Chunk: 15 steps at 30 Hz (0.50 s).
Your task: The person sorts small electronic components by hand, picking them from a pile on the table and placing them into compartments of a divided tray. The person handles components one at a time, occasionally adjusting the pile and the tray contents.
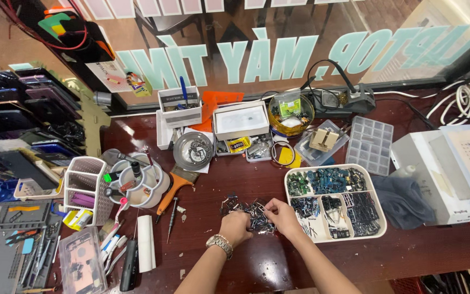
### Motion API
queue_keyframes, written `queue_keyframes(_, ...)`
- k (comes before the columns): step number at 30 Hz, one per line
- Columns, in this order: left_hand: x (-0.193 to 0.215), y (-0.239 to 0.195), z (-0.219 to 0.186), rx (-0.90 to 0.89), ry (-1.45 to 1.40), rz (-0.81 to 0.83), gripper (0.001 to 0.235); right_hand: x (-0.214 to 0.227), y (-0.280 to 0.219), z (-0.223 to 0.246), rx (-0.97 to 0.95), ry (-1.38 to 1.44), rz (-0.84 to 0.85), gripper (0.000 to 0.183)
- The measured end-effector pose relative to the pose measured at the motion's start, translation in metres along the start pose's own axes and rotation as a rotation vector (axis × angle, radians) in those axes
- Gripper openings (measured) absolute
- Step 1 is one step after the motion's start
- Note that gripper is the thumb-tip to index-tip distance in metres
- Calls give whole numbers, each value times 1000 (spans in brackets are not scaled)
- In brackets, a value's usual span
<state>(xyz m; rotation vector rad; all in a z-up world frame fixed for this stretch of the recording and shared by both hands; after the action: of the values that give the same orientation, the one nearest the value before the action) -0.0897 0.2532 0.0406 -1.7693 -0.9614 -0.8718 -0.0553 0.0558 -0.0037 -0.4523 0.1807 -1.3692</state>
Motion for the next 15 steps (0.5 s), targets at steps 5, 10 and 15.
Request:
queue_keyframes(5, -15, 1, -6, -5, 126, -14, 36, 3, -3, -2, -1, -2, -5, 7)
queue_keyframes(10, -25, 8, 4, 33, 51, -30, 19, 6, -11, 9, 108, -202, -30, 9)
queue_keyframes(15, -30, 10, 9, 17, -73, -154, 15, 7, -18, 11, -27, -171, 10, 10)
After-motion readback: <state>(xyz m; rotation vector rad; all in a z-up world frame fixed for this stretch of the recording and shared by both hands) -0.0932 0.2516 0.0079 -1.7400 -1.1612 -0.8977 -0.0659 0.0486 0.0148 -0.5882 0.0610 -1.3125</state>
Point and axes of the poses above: each hand's wrist, its own y-axis towards the middle knuckle, its own x-axis out of the back of the hand, z = x × y, the point moved 1 cm from there along y, towards the middle knuckle, and after that the axes turned 12 degrees about y, right-handed, at the moved point
